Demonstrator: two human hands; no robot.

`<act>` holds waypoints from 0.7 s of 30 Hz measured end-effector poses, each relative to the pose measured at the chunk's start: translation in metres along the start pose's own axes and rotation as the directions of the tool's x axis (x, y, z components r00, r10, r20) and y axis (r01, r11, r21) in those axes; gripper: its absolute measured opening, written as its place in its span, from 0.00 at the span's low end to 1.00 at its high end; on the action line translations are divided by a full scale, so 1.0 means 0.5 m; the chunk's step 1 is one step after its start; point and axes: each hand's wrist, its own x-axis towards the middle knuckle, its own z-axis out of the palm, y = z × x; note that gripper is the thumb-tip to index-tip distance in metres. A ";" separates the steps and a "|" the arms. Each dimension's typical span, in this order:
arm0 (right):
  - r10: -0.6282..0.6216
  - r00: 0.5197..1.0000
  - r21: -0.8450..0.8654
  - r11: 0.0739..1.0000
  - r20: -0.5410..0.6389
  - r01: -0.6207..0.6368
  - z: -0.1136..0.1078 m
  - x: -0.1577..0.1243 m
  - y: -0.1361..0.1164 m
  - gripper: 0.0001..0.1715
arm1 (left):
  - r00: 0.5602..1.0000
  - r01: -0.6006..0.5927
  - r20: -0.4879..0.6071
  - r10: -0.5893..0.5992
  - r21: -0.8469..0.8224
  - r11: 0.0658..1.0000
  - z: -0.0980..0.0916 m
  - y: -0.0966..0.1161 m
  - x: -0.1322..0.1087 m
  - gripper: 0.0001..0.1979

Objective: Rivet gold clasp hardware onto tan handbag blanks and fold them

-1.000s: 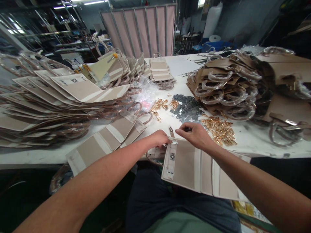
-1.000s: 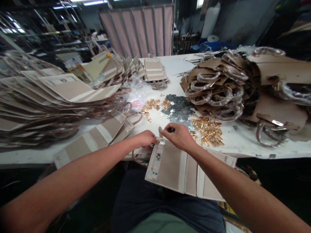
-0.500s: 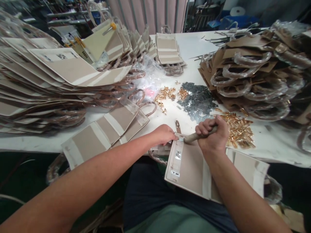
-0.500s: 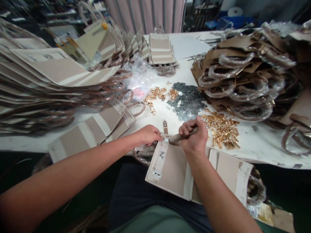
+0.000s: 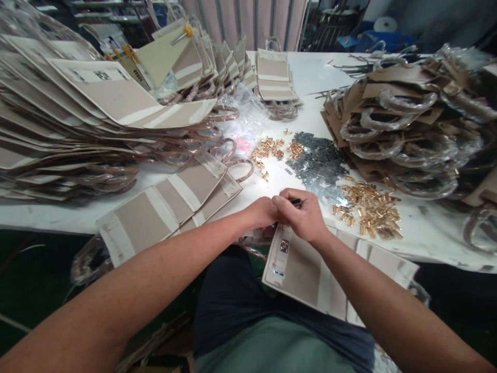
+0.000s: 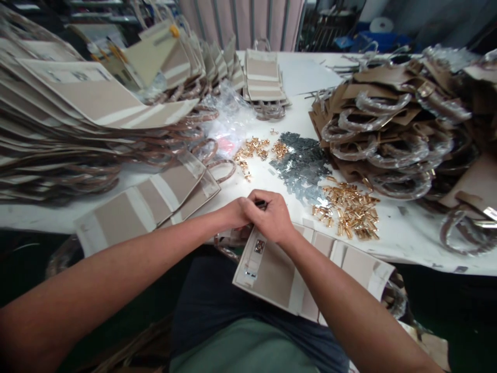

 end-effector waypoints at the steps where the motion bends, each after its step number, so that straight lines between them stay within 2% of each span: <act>1: 0.010 1.000 0.048 0.999 -0.023 -0.009 -0.007 0.004 -0.007 0.26 | 1.000 0.002 0.004 -0.002 0.024 1.000 0.001 0.001 -0.004 0.17; 4: -0.032 0.981 0.251 0.965 -0.189 0.080 -0.032 0.003 -0.030 0.25 | 1.000 0.008 0.018 -0.010 0.097 0.995 0.002 0.004 -0.013 0.16; 7: -0.136 0.939 0.306 0.922 -0.317 0.237 -0.040 -0.015 -0.041 0.24 | 1.000 0.002 0.019 -0.004 0.130 0.992 0.002 0.008 -0.017 0.17; 9: -0.145 0.936 0.254 0.939 -0.321 0.233 -0.029 -0.029 -0.032 0.24 | 1.000 0.001 0.020 -0.004 0.146 0.989 0.001 0.013 -0.019 0.18; 13: -0.033 0.970 0.147 0.987 -0.240 0.070 -0.007 -0.034 -0.006 0.26 | 1.000 0.007 0.029 -0.012 0.174 0.985 -0.001 0.019 -0.022 0.18; 18: -0.158 0.935 0.184 0.957 -0.316 0.224 -0.017 -0.017 -0.023 0.24 | 1.000 0.007 0.019 -0.010 0.157 0.988 0.001 0.010 -0.018 0.19; 21: -0.058 0.967 0.138 0.986 -0.249 0.094 -0.016 -0.024 -0.013 0.24 | 1.000 0.003 0.013 -0.005 0.133 0.991 0.002 0.009 -0.021 0.19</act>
